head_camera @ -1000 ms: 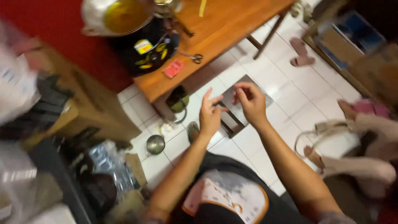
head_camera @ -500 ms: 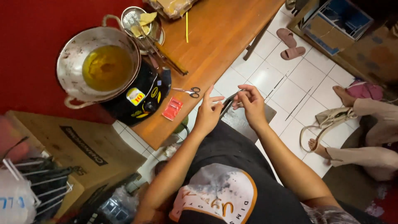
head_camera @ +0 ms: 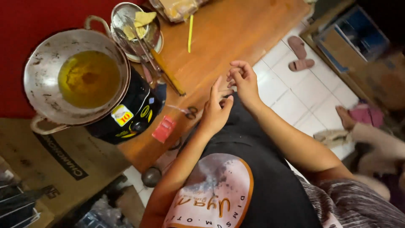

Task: The person wipes a wooden table with a tissue, then picks up a flat cardboard piece. They fold the cardboard along pre-scored lines to form a small box, tucking the flaps into place to complete the assembly.

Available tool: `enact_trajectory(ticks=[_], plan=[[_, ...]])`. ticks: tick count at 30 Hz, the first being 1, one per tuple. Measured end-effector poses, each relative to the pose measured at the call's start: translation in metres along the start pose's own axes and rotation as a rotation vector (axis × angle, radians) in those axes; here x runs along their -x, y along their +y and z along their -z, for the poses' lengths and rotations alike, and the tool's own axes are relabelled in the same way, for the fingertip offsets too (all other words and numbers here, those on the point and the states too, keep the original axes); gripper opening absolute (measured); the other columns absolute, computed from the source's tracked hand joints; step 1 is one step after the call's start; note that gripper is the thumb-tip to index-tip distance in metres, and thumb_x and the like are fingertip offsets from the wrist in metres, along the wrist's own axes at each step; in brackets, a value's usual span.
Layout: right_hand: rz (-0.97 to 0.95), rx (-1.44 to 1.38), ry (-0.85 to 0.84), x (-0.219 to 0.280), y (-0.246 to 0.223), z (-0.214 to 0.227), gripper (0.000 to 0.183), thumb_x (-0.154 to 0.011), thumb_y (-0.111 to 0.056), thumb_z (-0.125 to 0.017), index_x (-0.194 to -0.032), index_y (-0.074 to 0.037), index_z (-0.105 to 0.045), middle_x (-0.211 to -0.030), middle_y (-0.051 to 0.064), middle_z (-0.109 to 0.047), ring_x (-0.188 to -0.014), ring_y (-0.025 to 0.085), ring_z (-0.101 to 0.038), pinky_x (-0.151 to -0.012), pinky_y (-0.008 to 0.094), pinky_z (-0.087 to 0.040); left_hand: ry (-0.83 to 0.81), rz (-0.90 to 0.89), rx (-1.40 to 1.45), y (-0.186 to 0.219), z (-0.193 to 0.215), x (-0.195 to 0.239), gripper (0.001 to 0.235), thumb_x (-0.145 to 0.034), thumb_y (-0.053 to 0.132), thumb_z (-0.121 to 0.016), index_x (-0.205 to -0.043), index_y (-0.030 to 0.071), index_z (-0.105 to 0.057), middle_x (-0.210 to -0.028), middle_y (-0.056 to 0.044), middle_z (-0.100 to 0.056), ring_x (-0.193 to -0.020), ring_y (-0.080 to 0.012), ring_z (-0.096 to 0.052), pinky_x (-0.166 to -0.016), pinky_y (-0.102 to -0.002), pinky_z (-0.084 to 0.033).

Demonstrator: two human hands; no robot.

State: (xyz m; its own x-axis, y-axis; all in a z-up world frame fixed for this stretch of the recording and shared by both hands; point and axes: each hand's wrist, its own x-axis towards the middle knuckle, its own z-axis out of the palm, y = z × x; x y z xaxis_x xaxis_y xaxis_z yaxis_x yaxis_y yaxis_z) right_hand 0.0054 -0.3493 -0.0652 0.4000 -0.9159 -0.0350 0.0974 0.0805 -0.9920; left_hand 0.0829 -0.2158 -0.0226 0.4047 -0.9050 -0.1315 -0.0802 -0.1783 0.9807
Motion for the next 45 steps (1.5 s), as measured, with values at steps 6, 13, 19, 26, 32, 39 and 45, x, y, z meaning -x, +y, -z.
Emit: enact_trajectory(ticks=[6, 13, 19, 26, 32, 39, 45], plan=[[0.001, 0.071, -0.209, -0.171, 0.057, 0.046, 0.023, -0.096, 0.002, -0.049, -0.118, 0.000, -0.055, -0.081, 0.012, -0.061, -0.072, 0.016, -0.063, -0.060, 0.027, -0.055, 0.199, 0.091, 0.061, -0.054, -0.083, -0.168, 0.077, -0.083, 0.002, -0.056, -0.153, 0.012, -0.025, -0.118, -0.023, -0.066, -0.105, -0.0346, -0.068, -0.092, -0.046, -0.055], [0.012, 0.164, -0.314, -0.374, 0.176, 0.118, 0.021, -0.100, -0.003, -0.050, -0.119, -0.005, -0.056, -0.084, 0.009, -0.062, -0.075, 0.017, -0.062, -0.068, 0.030, -0.053, 0.571, 0.181, 0.193, -0.138, -0.205, -0.352, 0.080, -0.076, -0.005, -0.050, -0.151, 0.014, -0.033, -0.118, -0.021, -0.062, -0.098, -0.0290, -0.068, -0.086, -0.038, -0.056], [0.125, 0.365, -0.267, -0.408, 0.215, 0.147, 0.022, -0.095, -0.005, -0.058, -0.117, -0.006, -0.061, -0.083, 0.008, -0.069, -0.078, 0.021, -0.068, -0.069, 0.033, -0.055, 0.608, 0.165, 0.120, -0.163, -0.204, -0.384, 0.079, -0.075, -0.011, -0.046, -0.150, 0.009, -0.031, -0.117, -0.018, -0.063, -0.095, -0.0270, -0.069, -0.083, -0.036, -0.055], [0.230, 0.328, -0.271, -0.394, 0.231, 0.144, 0.026, -0.093, -0.003, -0.059, -0.120, -0.002, -0.055, -0.085, 0.014, -0.068, -0.072, 0.025, -0.067, -0.070, 0.037, -0.055, 0.691, -0.101, 0.038, -0.225, -0.184, -0.371, 0.072, -0.076, -0.008, -0.048, -0.146, -0.003, -0.033, -0.115, -0.018, -0.062, -0.089, -0.0244, -0.065, -0.076, -0.031, -0.055], [0.255, 0.304, -0.287, -0.396, 0.243, 0.148, 0.029, -0.092, -0.001, -0.057, -0.121, 0.000, -0.051, -0.085, 0.015, -0.067, -0.066, 0.024, -0.066, -0.067, 0.035, -0.055, 0.662, -0.199, 0.000, -0.221, -0.179, -0.373, 0.062, -0.081, 0.001, -0.052, -0.141, -0.008, -0.037, -0.109, -0.015, -0.064, -0.085, -0.0196, -0.067, -0.072, -0.026, -0.055], [0.268, 0.306, -0.319, -0.397, 0.243, 0.146, 0.028, -0.093, -0.002, -0.057, -0.120, 0.000, -0.052, -0.082, 0.013, -0.068, -0.060, 0.022, -0.066, -0.063, 0.033, -0.054, 0.685, -0.275, -0.036, -0.209, -0.176, -0.374, 0.064, -0.077, 0.002, -0.056, -0.137, -0.011, -0.039, -0.105, -0.017, -0.066, -0.080, -0.0220, -0.068, -0.067, -0.027, -0.058], [0.336, 0.247, -0.421, -0.408, 0.283, 0.163, 0.023, -0.096, -0.004, -0.056, -0.118, -0.002, -0.052, -0.084, 0.012, -0.064, -0.068, 0.021, -0.062, -0.065, 0.034, -0.051, 0.660, -0.234, -0.078, -0.225, -0.188, -0.364, 0.066, -0.089, 0.017, -0.054, -0.147, -0.005, -0.032, -0.115, -0.022, -0.064, -0.098, -0.0320, -0.068, -0.081, -0.040, -0.056]])
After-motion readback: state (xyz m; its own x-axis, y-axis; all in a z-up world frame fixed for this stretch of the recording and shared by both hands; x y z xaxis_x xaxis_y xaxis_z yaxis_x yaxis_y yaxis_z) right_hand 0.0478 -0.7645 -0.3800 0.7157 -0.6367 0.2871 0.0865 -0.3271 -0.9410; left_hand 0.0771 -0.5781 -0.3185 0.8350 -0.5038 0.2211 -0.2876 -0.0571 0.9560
